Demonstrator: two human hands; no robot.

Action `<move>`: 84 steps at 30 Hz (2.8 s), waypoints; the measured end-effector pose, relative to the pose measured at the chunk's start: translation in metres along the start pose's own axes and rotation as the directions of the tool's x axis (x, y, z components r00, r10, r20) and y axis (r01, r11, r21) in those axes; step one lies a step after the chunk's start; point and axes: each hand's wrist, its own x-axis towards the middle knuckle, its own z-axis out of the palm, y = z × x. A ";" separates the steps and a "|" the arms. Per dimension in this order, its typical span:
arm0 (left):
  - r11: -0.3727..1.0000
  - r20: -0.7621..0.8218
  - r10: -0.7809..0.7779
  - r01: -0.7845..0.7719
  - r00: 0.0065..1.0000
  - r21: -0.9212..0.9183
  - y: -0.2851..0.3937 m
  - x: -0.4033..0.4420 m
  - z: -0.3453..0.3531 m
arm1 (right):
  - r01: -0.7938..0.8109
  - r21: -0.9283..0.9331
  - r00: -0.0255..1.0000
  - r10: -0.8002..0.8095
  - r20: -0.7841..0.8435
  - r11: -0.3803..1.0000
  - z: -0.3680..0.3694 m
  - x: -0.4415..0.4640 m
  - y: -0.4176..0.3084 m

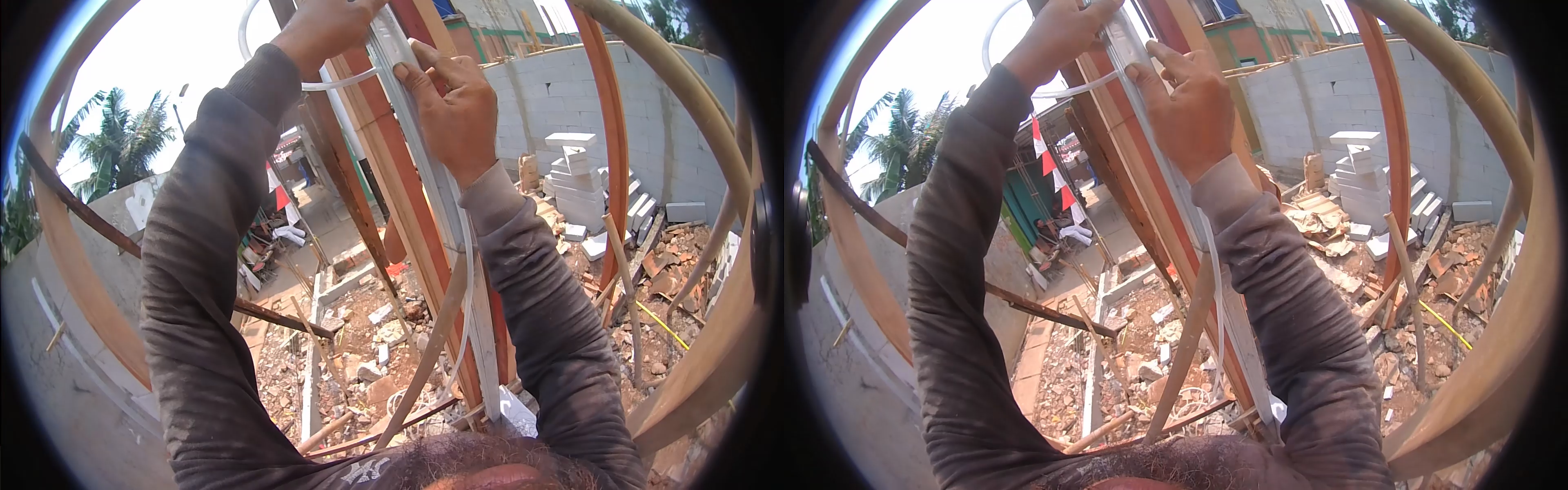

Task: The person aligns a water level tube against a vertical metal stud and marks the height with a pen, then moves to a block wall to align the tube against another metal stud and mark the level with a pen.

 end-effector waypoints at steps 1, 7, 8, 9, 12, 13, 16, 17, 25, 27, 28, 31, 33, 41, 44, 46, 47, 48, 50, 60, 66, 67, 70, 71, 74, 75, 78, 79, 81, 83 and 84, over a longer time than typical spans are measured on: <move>0.846 0.028 0.406 -0.387 0.914 0.368 -0.018 0.003 0.012 | -0.001 -0.002 1.000 0.001 0.000 1.000 -0.006 -0.009 -0.004; 0.607 0.229 0.273 -0.352 0.934 0.712 0.005 -0.007 -0.013 | -0.082 0.087 0.996 0.080 0.032 0.993 -0.036 -0.065 -0.010; 0.607 0.230 0.274 -0.353 0.934 0.712 0.002 -0.008 -0.010 | -0.069 0.108 0.998 0.068 0.007 0.992 -0.035 -0.065 -0.009; 0.574 0.181 0.336 -0.353 0.924 0.739 -0.001 -0.008 -0.006 | -0.056 0.127 0.998 0.059 -0.019 0.990 -0.034 -0.064 -0.009; 0.491 0.091 0.559 -0.418 0.824 0.764 0.001 -0.010 -0.015 | -0.039 0.067 0.999 0.039 -0.010 0.997 -0.035 -0.051 -0.015; 0.463 0.070 0.632 -0.448 0.772 0.765 0.004 -0.013 -0.020 | -0.038 0.067 0.999 0.038 -0.005 0.997 -0.033 -0.048 -0.013; 0.689 0.197 -0.155 0.249 0.968 -0.680 0.037 -0.016 -0.034 | 0.036 0.040 0.999 -0.034 -0.040 0.999 -0.026 -0.041 -0.009; 0.688 0.194 -0.157 0.249 0.968 -0.682 0.046 -0.017 -0.041 | 0.047 0.056 0.998 -0.044 -0.053 0.997 -0.024 -0.039 -0.008; 0.596 0.264 -0.240 0.356 0.934 -0.720 0.080 -0.028 -0.066 | 0.070 0.020 0.996 -0.069 -0.062 0.997 -0.018 -0.026 -0.008; 0.632 0.253 -0.266 0.366 0.930 -0.683 0.082 -0.028 -0.066 | 0.087 0.027 0.994 -0.085 -0.069 0.996 -0.013 -0.021 -0.007; 0.666 0.240 -0.293 0.378 0.926 -0.643 0.083 -0.029 -0.066 | 0.086 0.027 0.994 -0.084 -0.067 0.996 -0.012 -0.018 -0.005; 0.661 0.193 -0.292 0.343 0.937 -0.667 0.081 -0.032 -0.063 | 0.111 0.025 0.991 -0.108 -0.082 0.994 -0.009 -0.014 -0.003; 0.671 0.154 -0.262 0.295 0.953 -0.681 0.077 -0.034 -0.058 | 0.097 0.044 0.994 -0.094 -0.063 0.994 -0.011 -0.013 -0.003; 0.670 0.249 -0.239 0.345 0.939 -0.658 0.074 -0.029 -0.061 | -0.011 0.032 1.000 0.011 0.005 0.999 -0.047 -0.075 -0.013; 0.804 0.295 -0.298 0.405 0.908 -0.435 0.072 -0.023 -0.063 | 0.031 0.027 0.999 -0.031 -0.012 0.999 -0.042 -0.073 -0.011; 0.763 0.171 -0.367 0.401 0.914 -0.507 0.062 -0.018 -0.047 | 0.031 0.044 0.999 -0.030 -0.016 0.999 -0.038 -0.068 -0.011; 0.762 0.170 -0.370 0.403 0.913 -0.508 0.064 -0.018 -0.050 | 0.036 0.041 0.999 -0.034 -0.030 0.999 -0.037 -0.066 -0.010; 0.799 0.169 -0.341 0.380 0.925 -0.466 0.064 -0.016 -0.053 | 0.040 0.037 0.998 -0.038 -0.044 0.999 -0.035 -0.065 -0.008; 0.833 0.172 -0.313 0.357 0.934 -0.423 0.067 -0.015 -0.059 | 0.051 0.041 0.997 -0.049 -0.052 0.998 -0.032 -0.062 -0.006; 0.892 0.098 -0.086 0.120 0.991 -0.437 0.058 -0.073 -0.049 | 0.160 0.017 0.983 -0.158 -0.090 0.987 -0.020 -0.043 -0.002; 0.899 0.505 -0.134 0.319 0.853 -0.299 0.037 -0.084 -0.071 | 0.120 0.026 0.988 -0.116 -0.105 0.993 -0.016 -0.036 -0.004; 0.882 0.438 -0.159 0.327 0.885 -0.340 0.034 -0.082 -0.071 | 0.120 0.026 0.988 -0.116 -0.104 0.992 -0.014 -0.033 -0.005; 0.867 0.224 -0.232 0.306 0.947 -0.394 0.041 -0.061 -0.074 | 0.116 0.019 0.982 -0.112 -0.153 0.993 -0.007 -0.024 -0.004; 0.938 -0.071 0.324 -0.310 0.944 0.153 0.016 -0.056 -0.049 | 0.121 0.012 0.980 -0.117 -0.162 0.993 -0.005 -0.022 -0.004; 0.772 -0.222 0.548 -0.385 0.806 0.506 0.011 -0.037 -0.035 | 0.110 0.014 0.979 -0.106 -0.172 0.994 -0.002 -0.022 -0.004; 0.773 -0.222 0.548 -0.386 0.807 0.504 0.011 -0.035 -0.033 | 0.097 0.025 0.981 -0.092 -0.172 0.995 -0.002 -0.023 -0.005; 0.802 -0.184 0.464 -0.324 0.866 0.501 0.023 -0.027 -0.040 | 0.048 0.041 0.986 -0.041 -0.159 0.998 -0.005 -0.026 -0.010; 0.990 -0.124 0.131 -0.122 0.984 0.076 0.031 -0.023 -0.042 | 0.048 0.039 0.986 -0.041 -0.160 0.998 -0.005 -0.027 -0.010; 0.929 0.082 -0.163 0.181 0.983 -0.324 0.050 -0.022 -0.049 | 0.058 0.051 0.986 -0.049 -0.162 0.997 -0.004 -0.027 -0.008; 0.844 0.164 -0.337 0.375 0.927 -0.383 0.062 -0.022 -0.053 | 0.048 0.063 0.988 -0.038 -0.151 0.997 -0.006 -0.028 -0.008; 0.845 0.164 -0.334 0.372 0.928 -0.383 0.053 -0.021 -0.044 | 0.038 0.075 0.990 -0.028 -0.138 0.996 -0.007 -0.027 -0.009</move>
